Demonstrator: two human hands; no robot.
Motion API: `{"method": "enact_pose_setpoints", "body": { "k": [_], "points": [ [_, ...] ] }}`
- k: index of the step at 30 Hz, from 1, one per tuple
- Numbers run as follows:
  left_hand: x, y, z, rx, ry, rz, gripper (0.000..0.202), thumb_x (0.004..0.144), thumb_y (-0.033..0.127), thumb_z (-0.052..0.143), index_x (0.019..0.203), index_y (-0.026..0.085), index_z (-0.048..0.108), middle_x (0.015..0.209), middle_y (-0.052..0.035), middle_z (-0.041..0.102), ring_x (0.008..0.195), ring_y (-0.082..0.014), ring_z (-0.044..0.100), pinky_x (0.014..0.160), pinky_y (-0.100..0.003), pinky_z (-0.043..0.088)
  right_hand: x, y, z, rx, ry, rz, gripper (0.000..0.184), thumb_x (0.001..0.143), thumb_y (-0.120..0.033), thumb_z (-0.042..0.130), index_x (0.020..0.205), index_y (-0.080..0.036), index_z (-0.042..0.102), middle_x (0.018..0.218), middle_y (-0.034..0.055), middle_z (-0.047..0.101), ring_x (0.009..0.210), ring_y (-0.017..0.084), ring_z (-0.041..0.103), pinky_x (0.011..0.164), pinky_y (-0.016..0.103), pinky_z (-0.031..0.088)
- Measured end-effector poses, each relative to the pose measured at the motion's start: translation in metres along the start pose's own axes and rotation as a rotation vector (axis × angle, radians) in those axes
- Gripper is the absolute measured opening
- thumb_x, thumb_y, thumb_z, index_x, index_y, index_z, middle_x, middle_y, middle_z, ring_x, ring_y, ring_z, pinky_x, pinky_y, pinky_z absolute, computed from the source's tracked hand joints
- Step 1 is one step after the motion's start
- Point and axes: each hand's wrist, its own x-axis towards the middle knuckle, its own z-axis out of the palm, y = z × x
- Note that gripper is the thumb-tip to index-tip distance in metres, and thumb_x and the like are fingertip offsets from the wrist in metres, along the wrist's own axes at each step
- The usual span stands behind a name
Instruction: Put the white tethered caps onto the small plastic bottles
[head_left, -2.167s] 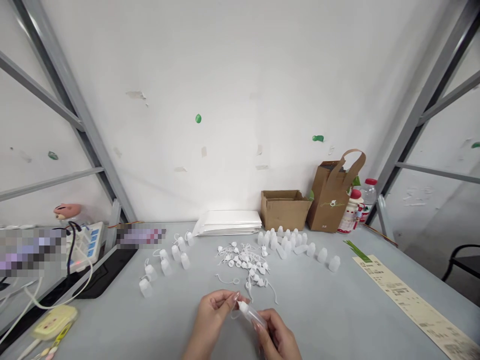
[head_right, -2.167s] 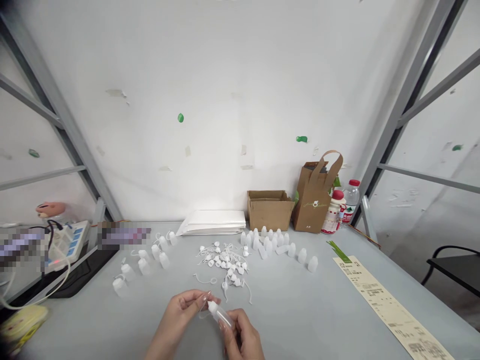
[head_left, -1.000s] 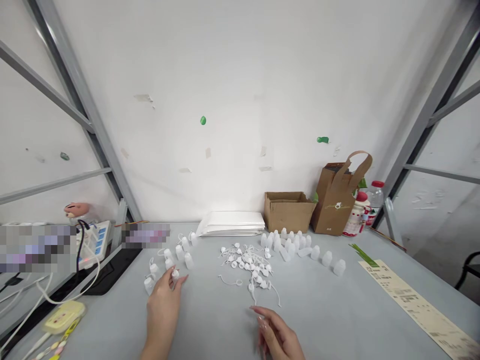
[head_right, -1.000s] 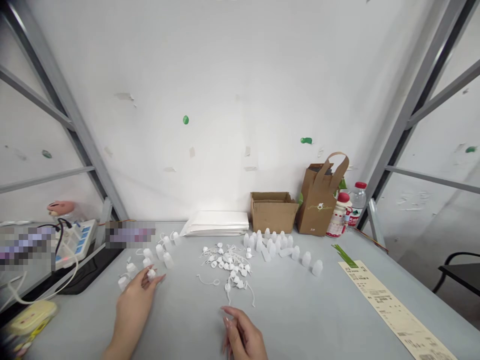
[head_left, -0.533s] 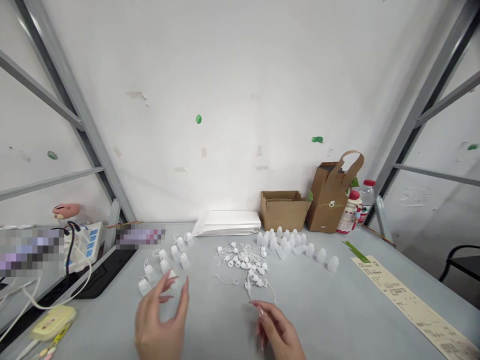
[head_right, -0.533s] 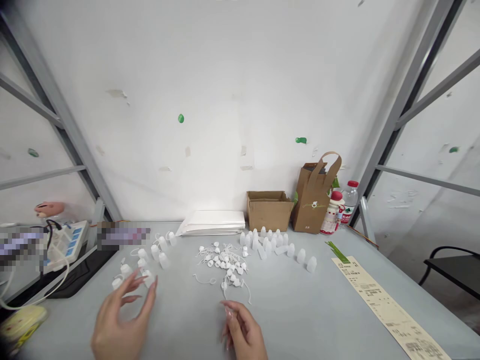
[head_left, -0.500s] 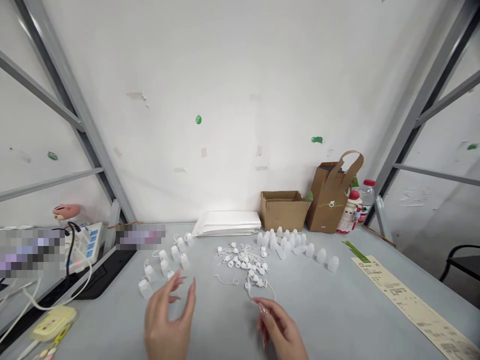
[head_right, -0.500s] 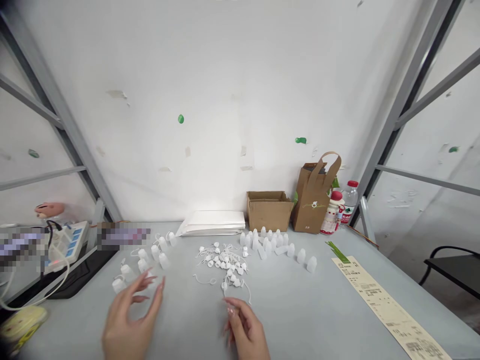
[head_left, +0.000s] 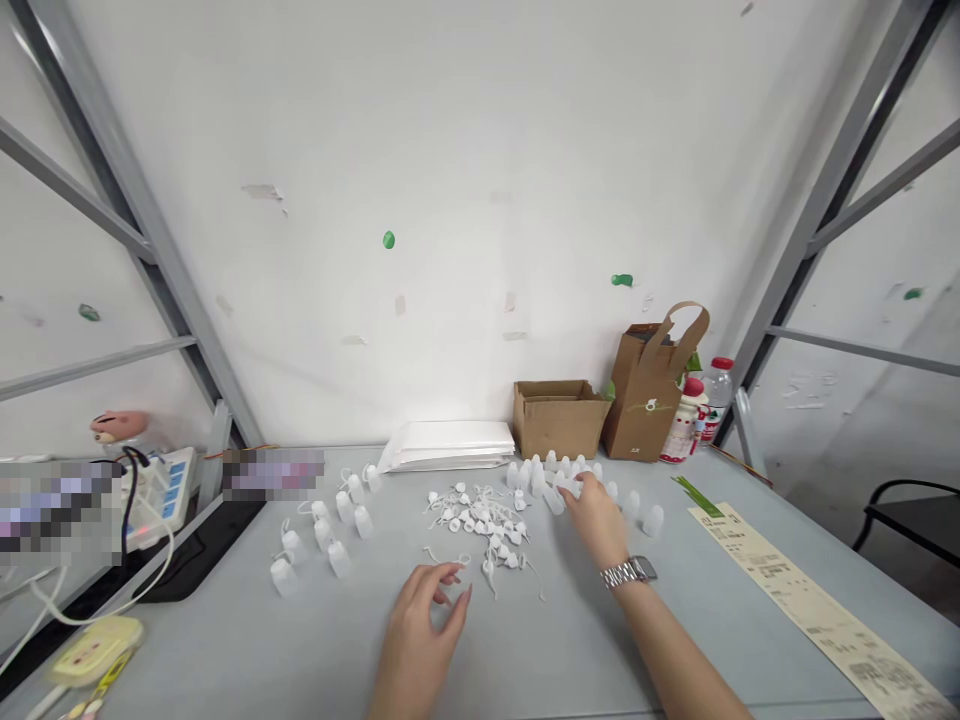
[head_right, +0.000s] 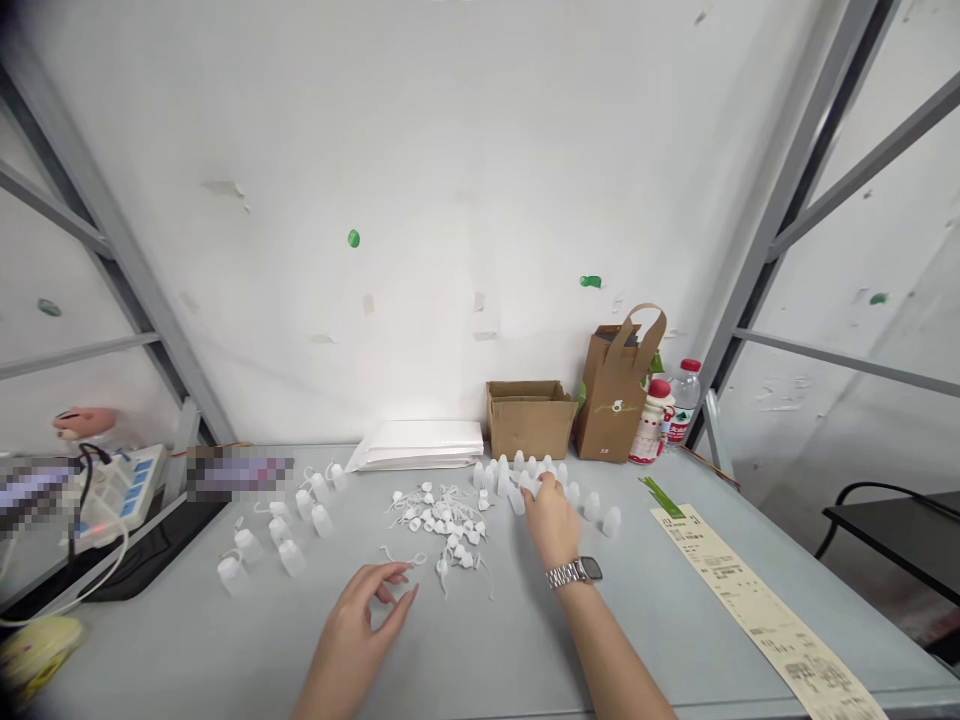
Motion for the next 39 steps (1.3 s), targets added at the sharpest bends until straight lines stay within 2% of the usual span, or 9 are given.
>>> {"method": "enact_pose_setpoints", "body": {
  "k": [11, 17, 19, 24, 26, 29, 32, 36, 39],
  "points": [
    [0.020, -0.002, 0.009, 0.274, -0.065, -0.025, 0.032, 0.075, 0.025, 0.050, 0.105, 0.016, 0.061, 0.096, -0.0109, 0.058, 0.095, -0.0274, 0.054, 0.082, -0.040, 0.044, 0.002, 0.010, 0.009, 0.060, 0.029, -0.066, 0.020, 0.081, -0.028, 0.046, 0.093, -0.014, 0.055, 0.083, 0.0112, 0.062, 0.070, 0.026, 0.061, 0.057, 0.033, 0.041],
    [0.029, 0.001, 0.016, 0.297, -0.066, 0.085, 0.020, 0.076, 0.012, 0.045, 0.077, 0.019, 0.064, 0.087, -0.0074, 0.060, 0.087, -0.0235, 0.054, 0.076, -0.036, 0.043, -0.035, -0.004, -0.011, 0.214, 0.204, -0.138, 0.024, 0.081, -0.038, 0.046, 0.091, -0.017, 0.048, 0.100, 0.0122, 0.052, 0.071, 0.019, 0.056, 0.064, 0.032, 0.046],
    [0.030, 0.000, 0.017, 0.276, -0.068, 0.105, 0.021, 0.076, 0.010, 0.043, 0.072, 0.019, 0.062, 0.082, -0.0063, 0.062, 0.084, -0.0230, 0.055, 0.074, -0.036, 0.043, -0.058, -0.011, -0.016, 0.419, 0.232, -0.197, 0.023, 0.081, -0.041, 0.046, 0.088, -0.019, 0.047, 0.101, 0.0108, 0.052, 0.071, 0.017, 0.056, 0.065, 0.031, 0.047],
    [0.029, -0.005, 0.016, 0.195, -0.065, 0.076, 0.018, 0.075, 0.012, 0.045, 0.070, 0.019, 0.060, 0.077, -0.0062, 0.065, 0.082, -0.0239, 0.056, 0.074, -0.037, 0.042, -0.114, -0.028, -0.003, 0.977, -0.241, -0.118, 0.024, 0.084, -0.046, 0.046, 0.081, -0.022, 0.044, 0.071, 0.0001, 0.055, 0.052, 0.013, 0.056, 0.043, 0.022, 0.042],
    [0.029, -0.005, 0.015, 0.166, -0.059, 0.052, 0.017, 0.076, 0.014, 0.046, 0.070, 0.019, 0.061, 0.077, -0.0064, 0.065, 0.082, -0.0241, 0.057, 0.075, -0.037, 0.042, -0.129, -0.034, 0.010, 1.105, -0.301, -0.087, 0.026, 0.083, -0.047, 0.048, 0.089, -0.022, 0.048, 0.072, 0.0000, 0.056, 0.051, 0.012, 0.054, 0.037, 0.020, 0.038],
    [0.028, -0.003, 0.013, 0.009, -0.046, -0.034, 0.014, 0.075, 0.021, 0.049, 0.071, 0.019, 0.062, 0.079, -0.0067, 0.067, 0.082, -0.0241, 0.059, 0.076, -0.037, 0.042, -0.144, -0.039, 0.033, 1.207, -0.260, -0.034, 0.033, 0.079, -0.049, 0.053, 0.097, -0.021, 0.053, 0.069, -0.0014, 0.053, 0.047, 0.011, 0.049, 0.037, 0.021, 0.039],
    [0.026, 0.002, 0.009, -0.343, -0.067, -0.197, 0.012, 0.071, 0.029, 0.057, 0.068, 0.019, 0.063, 0.080, -0.0072, 0.070, 0.083, -0.0241, 0.061, 0.076, -0.036, 0.044, -0.151, -0.039, 0.051, 1.224, -0.226, -0.041, 0.040, 0.077, -0.051, 0.053, 0.103, -0.020, 0.057, 0.070, 0.0009, 0.056, 0.051, 0.013, 0.050, 0.043, 0.023, 0.043],
    [0.019, 0.010, 0.004, -0.786, -0.135, -0.376, 0.019, 0.061, 0.035, 0.068, 0.064, 0.018, 0.062, 0.078, -0.0068, 0.072, 0.081, -0.0225, 0.063, 0.076, -0.031, 0.046, -0.152, -0.034, 0.062, 1.144, -0.176, -0.136, 0.034, 0.075, -0.050, 0.057, 0.089, -0.020, 0.067, 0.071, 0.0030, 0.059, 0.057, 0.015, 0.052, 0.051, 0.023, 0.045],
    [0.014, 0.016, 0.001, -0.898, -0.174, -0.425, 0.021, 0.059, 0.036, 0.071, 0.063, 0.017, 0.062, 0.075, -0.0055, 0.072, 0.079, -0.0201, 0.063, 0.074, -0.029, 0.046, -0.153, -0.031, 0.065, 1.124, -0.182, -0.114, 0.035, 0.076, -0.050, 0.056, 0.088, -0.020, 0.067, 0.064, 0.0018, 0.058, 0.054, 0.014, 0.050, 0.049, 0.023, 0.044]
  ]
}}
